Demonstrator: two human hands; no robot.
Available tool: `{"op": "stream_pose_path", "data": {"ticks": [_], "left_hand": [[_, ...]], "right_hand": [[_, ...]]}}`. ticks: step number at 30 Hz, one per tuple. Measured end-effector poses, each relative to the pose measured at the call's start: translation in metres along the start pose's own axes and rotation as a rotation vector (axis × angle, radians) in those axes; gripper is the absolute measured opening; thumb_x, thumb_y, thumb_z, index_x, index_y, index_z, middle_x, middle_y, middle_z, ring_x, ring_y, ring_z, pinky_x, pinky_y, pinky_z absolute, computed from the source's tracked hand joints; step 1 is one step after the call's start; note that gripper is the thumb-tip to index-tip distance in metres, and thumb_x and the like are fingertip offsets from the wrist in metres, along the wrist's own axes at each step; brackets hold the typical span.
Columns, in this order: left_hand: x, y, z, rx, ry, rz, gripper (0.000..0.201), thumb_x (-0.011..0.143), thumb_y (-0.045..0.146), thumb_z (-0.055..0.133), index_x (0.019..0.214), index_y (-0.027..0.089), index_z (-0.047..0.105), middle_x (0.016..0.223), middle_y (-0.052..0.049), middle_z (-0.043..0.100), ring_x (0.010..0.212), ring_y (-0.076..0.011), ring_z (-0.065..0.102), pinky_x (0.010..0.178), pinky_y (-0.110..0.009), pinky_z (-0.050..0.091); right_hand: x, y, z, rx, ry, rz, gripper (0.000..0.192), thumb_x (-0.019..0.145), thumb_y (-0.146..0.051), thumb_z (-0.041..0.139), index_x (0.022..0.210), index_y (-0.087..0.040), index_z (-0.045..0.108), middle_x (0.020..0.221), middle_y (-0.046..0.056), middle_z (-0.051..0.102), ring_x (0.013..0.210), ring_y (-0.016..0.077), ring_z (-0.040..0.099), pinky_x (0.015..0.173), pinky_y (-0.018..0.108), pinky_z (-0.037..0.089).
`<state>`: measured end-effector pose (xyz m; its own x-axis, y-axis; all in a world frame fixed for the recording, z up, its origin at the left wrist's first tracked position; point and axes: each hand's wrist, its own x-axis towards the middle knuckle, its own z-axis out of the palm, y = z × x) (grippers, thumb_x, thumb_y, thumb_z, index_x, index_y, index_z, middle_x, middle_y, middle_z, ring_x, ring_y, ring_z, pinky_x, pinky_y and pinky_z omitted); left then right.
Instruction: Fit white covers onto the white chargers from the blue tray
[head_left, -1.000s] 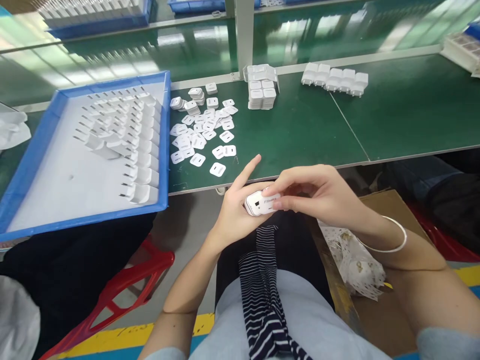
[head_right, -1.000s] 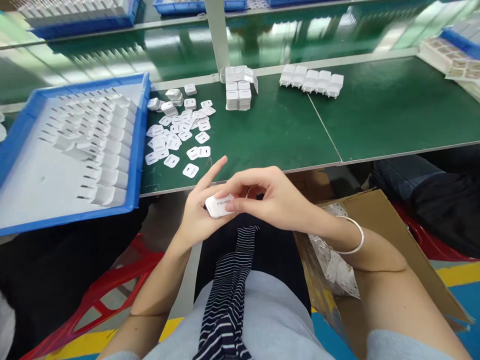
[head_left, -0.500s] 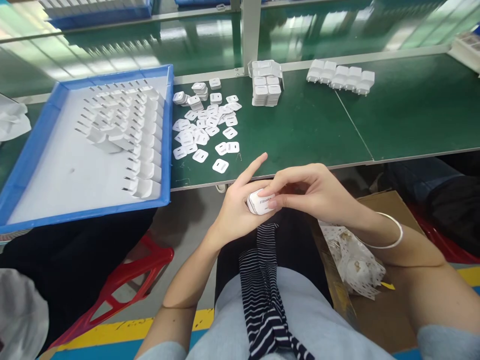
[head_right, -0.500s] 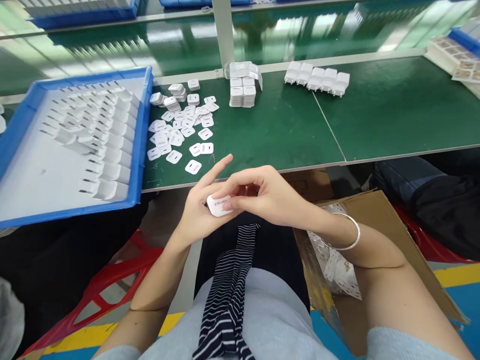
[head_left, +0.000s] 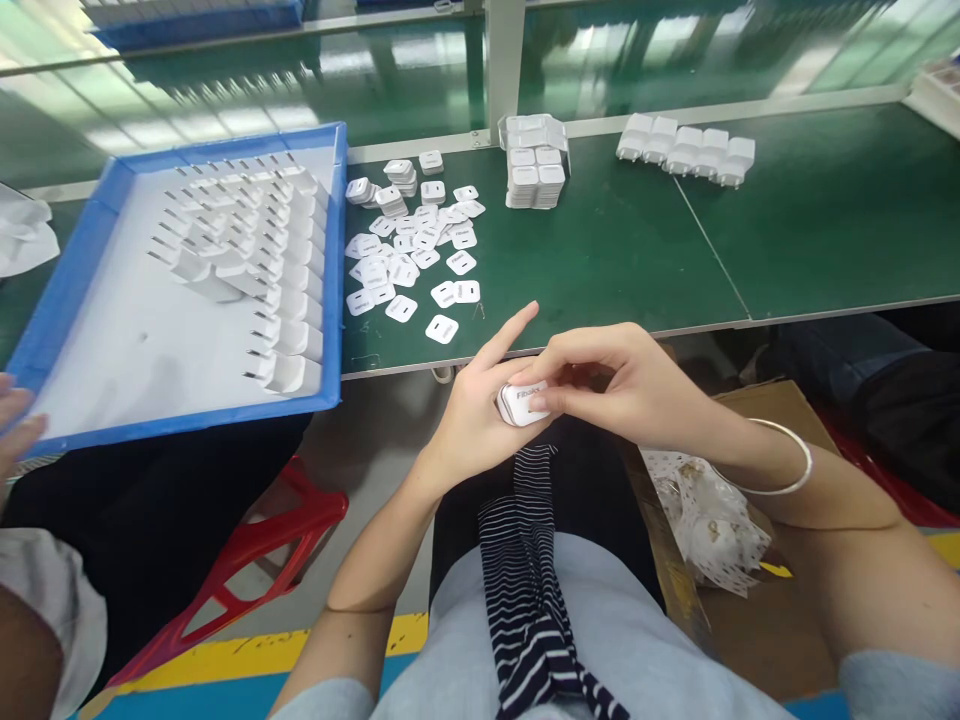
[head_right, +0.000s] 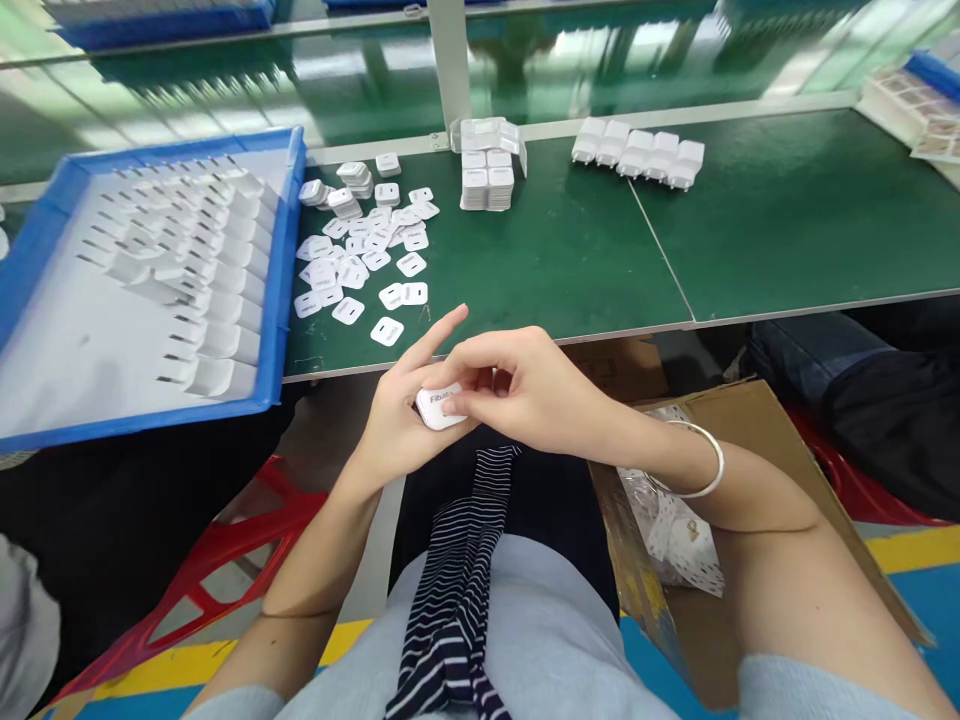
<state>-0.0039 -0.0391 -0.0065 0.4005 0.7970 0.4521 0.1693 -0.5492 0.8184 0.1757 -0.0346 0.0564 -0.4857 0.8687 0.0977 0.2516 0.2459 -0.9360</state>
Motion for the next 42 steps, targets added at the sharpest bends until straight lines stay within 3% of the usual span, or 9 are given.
{"op": "stream_pose_path", "data": {"ticks": [4, 10, 15, 21, 27, 33, 39, 42], "left_hand": [[-0.001, 0.001, 0.000, 0.025, -0.010, -0.028, 0.029, 0.076, 0.036, 0.084, 0.098, 0.020, 0.074, 0.156, -0.014, 0.049, 0.135, -0.0388, 0.058, 0.091, -0.047, 0.064], [0.001, 0.003, -0.001, 0.031, -0.016, -0.018, 0.022, 0.079, 0.030, 0.082, 0.096, 0.019, 0.072, 0.154, -0.014, 0.051, 0.130, -0.0368, 0.062, 0.090, -0.045, 0.063], [0.001, 0.003, -0.001, 0.020, -0.026, -0.015, 0.018, 0.082, 0.028, 0.079, 0.094, 0.017, 0.070, 0.156, -0.017, 0.048, 0.109, -0.0297, 0.074, 0.084, -0.039, 0.063], [-0.001, -0.001, 0.002, 0.065, -0.020, -0.020, 0.025, 0.084, 0.029, 0.077, 0.105, 0.019, 0.070, 0.161, -0.015, 0.041, 0.135, -0.0344, 0.058, 0.099, -0.045, 0.060], [0.001, -0.005, 0.004, 0.006, -0.007, -0.008, 0.019, 0.083, 0.036, 0.078, 0.098, 0.025, 0.074, 0.156, -0.007, 0.049, 0.134, -0.0355, 0.059, 0.093, -0.045, 0.064], [0.000, 0.001, 0.000, 0.082, 0.004, 0.034, 0.025, 0.083, 0.025, 0.078, 0.106, 0.018, 0.072, 0.151, -0.014, 0.054, 0.134, -0.0328, 0.059, 0.101, -0.040, 0.059], [-0.001, 0.000, 0.000, 0.016, 0.007, 0.113, 0.036, 0.084, 0.024, 0.077, 0.119, 0.023, 0.070, 0.150, -0.012, 0.056, 0.122, -0.0299, 0.068, 0.098, -0.042, 0.062], [-0.002, -0.002, 0.001, 0.024, 0.015, 0.174, 0.041, 0.084, 0.018, 0.076, 0.124, 0.022, 0.068, 0.151, -0.012, 0.055, 0.123, -0.0291, 0.068, 0.101, -0.042, 0.061]], "right_hand": [[0.002, -0.001, -0.001, -0.047, -0.007, -0.016, 0.009, 0.080, -0.010, 0.070, 0.081, -0.017, 0.076, 0.068, 0.000, 0.069, 0.058, 0.0103, 0.055, 0.053, 0.023, 0.042], [0.002, -0.002, -0.001, -0.072, -0.014, -0.006, 0.010, 0.080, -0.010, 0.070, 0.082, -0.017, 0.076, 0.068, 0.000, 0.068, 0.058, 0.0103, 0.055, 0.054, 0.024, 0.042], [0.003, -0.005, -0.001, -0.072, -0.038, 0.077, 0.012, 0.080, -0.010, 0.068, 0.086, -0.016, 0.076, 0.067, -0.001, 0.066, 0.059, 0.0102, 0.054, 0.055, 0.024, 0.041], [0.005, -0.005, -0.003, -0.059, -0.080, 0.155, 0.014, 0.078, -0.012, 0.072, 0.087, -0.019, 0.064, 0.068, -0.004, 0.059, 0.060, 0.0100, 0.052, 0.056, 0.024, 0.040], [0.009, -0.003, -0.006, -0.093, -0.118, 0.218, 0.027, 0.078, -0.010, 0.069, 0.090, -0.023, 0.048, 0.057, -0.010, 0.049, 0.051, 0.0081, 0.044, 0.048, 0.022, 0.032], [0.011, -0.002, -0.014, 0.016, -0.165, 0.193, 0.030, 0.083, -0.023, 0.075, 0.096, -0.022, 0.047, 0.056, -0.011, 0.048, 0.049, 0.0071, 0.041, 0.046, 0.022, 0.031], [0.011, 0.001, -0.011, 0.146, 0.019, 0.102, 0.032, 0.082, -0.021, 0.079, 0.096, -0.021, 0.050, 0.063, -0.010, 0.039, 0.054, 0.0072, 0.037, 0.049, 0.023, 0.033], [0.011, 0.002, -0.005, 0.171, 0.029, 0.101, 0.037, 0.078, -0.018, 0.081, 0.095, -0.023, 0.049, 0.066, -0.010, 0.034, 0.056, 0.0074, 0.035, 0.049, 0.023, 0.032]]}}
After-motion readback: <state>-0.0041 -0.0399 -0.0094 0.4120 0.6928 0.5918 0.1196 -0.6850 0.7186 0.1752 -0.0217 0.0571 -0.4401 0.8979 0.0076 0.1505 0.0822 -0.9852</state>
